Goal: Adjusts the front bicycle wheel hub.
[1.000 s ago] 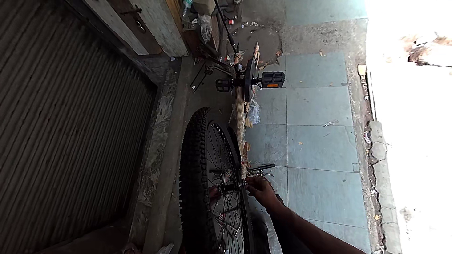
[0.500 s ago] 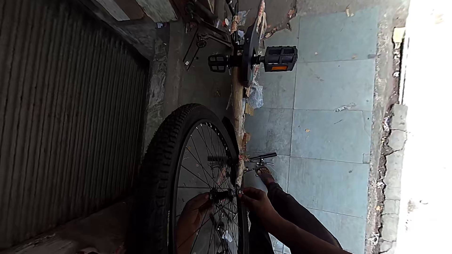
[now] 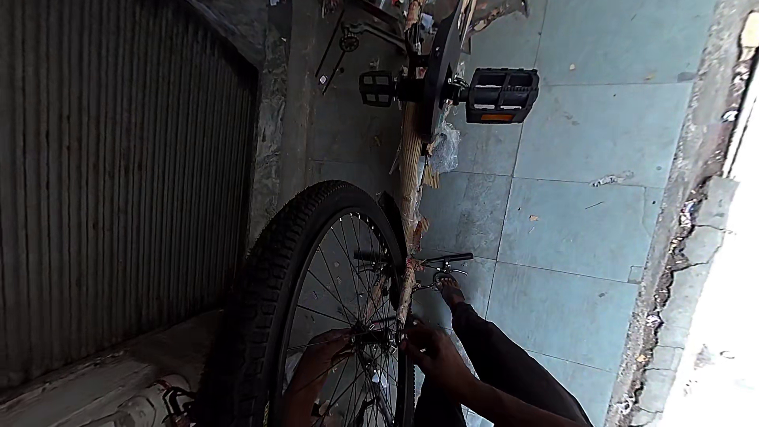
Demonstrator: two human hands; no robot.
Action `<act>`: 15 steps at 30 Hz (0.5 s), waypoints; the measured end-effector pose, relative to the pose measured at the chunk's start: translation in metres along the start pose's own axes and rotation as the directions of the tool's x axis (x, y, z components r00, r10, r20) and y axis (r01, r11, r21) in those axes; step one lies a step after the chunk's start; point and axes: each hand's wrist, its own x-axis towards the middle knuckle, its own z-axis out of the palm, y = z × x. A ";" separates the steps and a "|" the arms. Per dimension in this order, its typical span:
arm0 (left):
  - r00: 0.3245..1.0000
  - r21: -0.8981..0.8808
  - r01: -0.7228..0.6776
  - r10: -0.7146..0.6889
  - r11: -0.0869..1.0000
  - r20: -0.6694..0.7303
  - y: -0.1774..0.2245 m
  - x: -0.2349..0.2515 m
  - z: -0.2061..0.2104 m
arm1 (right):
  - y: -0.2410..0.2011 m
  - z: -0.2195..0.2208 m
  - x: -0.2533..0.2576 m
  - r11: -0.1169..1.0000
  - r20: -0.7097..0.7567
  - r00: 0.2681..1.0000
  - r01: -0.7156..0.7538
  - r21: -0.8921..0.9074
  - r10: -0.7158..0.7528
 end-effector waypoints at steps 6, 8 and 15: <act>1.000 -0.014 0.012 -0.012 1.000 0.014 -0.007 0.006 -0.003 | -0.016 -0.014 0.010 0.953 0.113 0.993 -0.006 -0.303 0.042; 0.999 -0.125 0.031 -0.032 0.992 -0.005 -0.012 0.004 0.002 | -0.014 -0.014 0.018 0.971 0.188 0.966 -0.140 -0.194 0.177; 0.992 -0.354 0.046 -0.003 0.934 0.123 -0.029 -0.005 -0.002 | -0.019 -0.019 0.004 0.868 0.583 0.777 -0.439 0.229 0.239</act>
